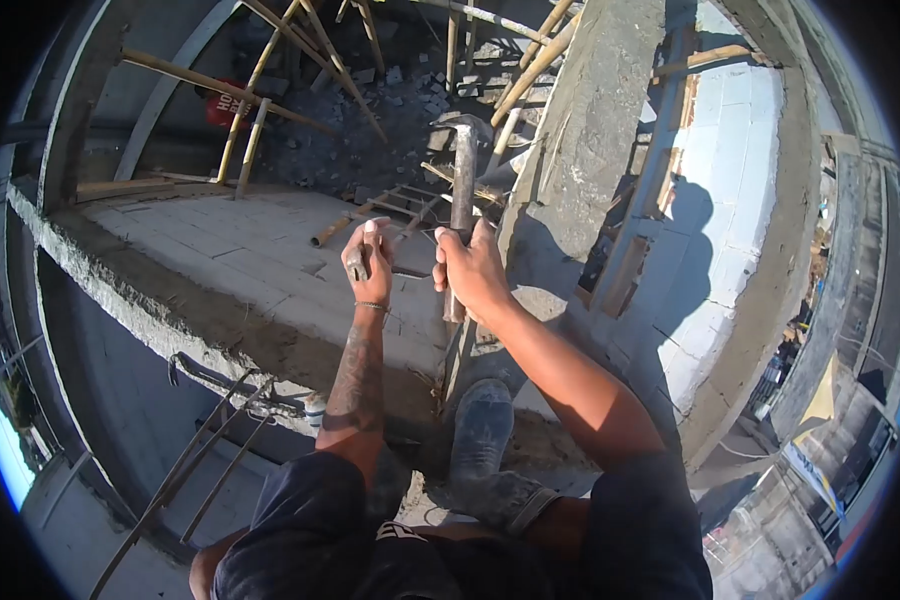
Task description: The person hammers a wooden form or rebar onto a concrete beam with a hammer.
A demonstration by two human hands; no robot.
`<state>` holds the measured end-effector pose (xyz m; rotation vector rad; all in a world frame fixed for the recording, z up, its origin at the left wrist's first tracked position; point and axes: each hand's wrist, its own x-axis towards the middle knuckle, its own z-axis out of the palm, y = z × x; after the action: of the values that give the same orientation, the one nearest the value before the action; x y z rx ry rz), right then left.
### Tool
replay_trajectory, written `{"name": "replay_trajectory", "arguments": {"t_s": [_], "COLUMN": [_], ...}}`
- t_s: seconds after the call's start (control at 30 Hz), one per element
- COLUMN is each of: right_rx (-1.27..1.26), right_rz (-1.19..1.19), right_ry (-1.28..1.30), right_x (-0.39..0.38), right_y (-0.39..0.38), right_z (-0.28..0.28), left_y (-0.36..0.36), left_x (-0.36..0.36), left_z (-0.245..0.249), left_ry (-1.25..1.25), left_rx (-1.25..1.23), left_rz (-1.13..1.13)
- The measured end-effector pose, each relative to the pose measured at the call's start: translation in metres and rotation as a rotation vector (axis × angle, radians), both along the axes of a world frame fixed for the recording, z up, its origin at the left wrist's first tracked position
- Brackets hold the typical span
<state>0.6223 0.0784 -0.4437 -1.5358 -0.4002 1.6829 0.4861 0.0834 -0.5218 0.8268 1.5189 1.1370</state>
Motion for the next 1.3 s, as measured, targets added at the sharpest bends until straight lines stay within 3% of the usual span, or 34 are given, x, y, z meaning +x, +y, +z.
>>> {"name": "replay_trajectory", "arguments": {"t_s": [0.07, 0.13, 0.2, 0.3, 0.4, 0.47, 0.53, 0.6, 0.63, 0.67, 0.73, 0.83, 0.87, 0.93, 0.97, 1.03, 1.1, 1.13, 1.17, 1.27, 1.3], "right_rx": [-0.135, -0.233, -0.541, -0.682, -0.517, -0.518, -0.506, -0.365, -0.399, -0.415, -0.470, -0.445, -0.486, -0.530, -0.313, -0.419, -0.334, -0.391, -0.347, -0.418, -0.404], "right_rz": [-0.220, -0.464, -0.673, -0.798, -0.953, -0.901, -1.176, -1.216, -1.394, -1.381, -1.137, -1.041, -0.787, -0.768, -0.926, -0.729, -0.573, -0.502, -0.529, -0.645, -0.654], "right_ry": [0.086, -0.069, 0.055, 0.025, -0.022, -0.052, 0.133, 0.369, 0.400, 0.345, 0.235, 0.087, 0.038, -0.220, 0.432, 0.340, 0.223, 0.222, 0.441, 0.641, 0.567], "right_x": [-0.043, -0.075, -0.078, -0.066, -0.055, -0.040, -0.027, -0.015, -0.013, -0.011, -0.017, -0.034, -0.041, -0.073, -0.061, -0.048, -0.026, -0.024, -0.003, 0.007, 0.004], "right_y": [0.011, -0.001, -0.011, -0.024, -0.024, -0.006, 0.011, 0.028, 0.044, 0.052, 0.057, 0.072, 0.066, 0.040, 0.003, -0.006, -0.014, -0.007, -0.009, 0.001, 0.005], "right_z": [-0.060, -0.115, -0.144, -0.173, -0.182, -0.189, -0.202, -0.191, -0.185, -0.180, -0.168, -0.196, -0.194, -0.209, -0.260, -0.168, -0.180, -0.141, -0.186, -0.188, -0.184], "left_y": [-0.007, -0.009, -0.009, -0.006, -0.008, -0.011, -0.021, -0.025, -0.029, -0.032, -0.036, -0.037, -0.036, -0.039, -0.043, -0.049, -0.043, -0.042, -0.043, -0.068, -0.079], "left_x": [-0.034, -0.059, -0.083, -0.100, -0.100, -0.095, -0.091, -0.085, -0.082, -0.080, -0.077, -0.075, -0.074, -0.073, -0.070, -0.069, -0.077, -0.082, -0.085, -0.107, -0.116], "left_z": [0.021, 0.056, 0.069, 0.074, 0.071, 0.067, 0.061, 0.058, 0.060, 0.061, 0.068, 0.085, 0.093, 0.115, 0.128, 0.160, 0.201, 0.220, 0.244, 0.308, 0.333], "left_ry": [-0.070, -0.039, 0.055, 0.168, 0.212, 0.160, 0.125, 0.087, 0.064, 0.041, 0.049, 0.074, 0.062, 0.048, -0.017, -0.061, -0.087, -0.066, -0.062, -0.063, -0.060], "left_rx": [-0.060, -0.041, 0.004, 0.023, 0.053, 0.027, 0.002, -0.006, -0.038, -0.070, -0.070, -0.024, -0.014, 0.026, 0.042, 0.053, -0.018, -0.026, -0.038, 0.077, 0.119], "left_rz": [0.138, 0.223, 0.268, 0.261, 0.221, 0.222, 0.222, 0.223, 0.226, 0.225, 0.226, 0.273, 0.331, 0.390, 0.452, 0.407, 0.299, 0.220, 0.177, 0.054, 0.051]}}
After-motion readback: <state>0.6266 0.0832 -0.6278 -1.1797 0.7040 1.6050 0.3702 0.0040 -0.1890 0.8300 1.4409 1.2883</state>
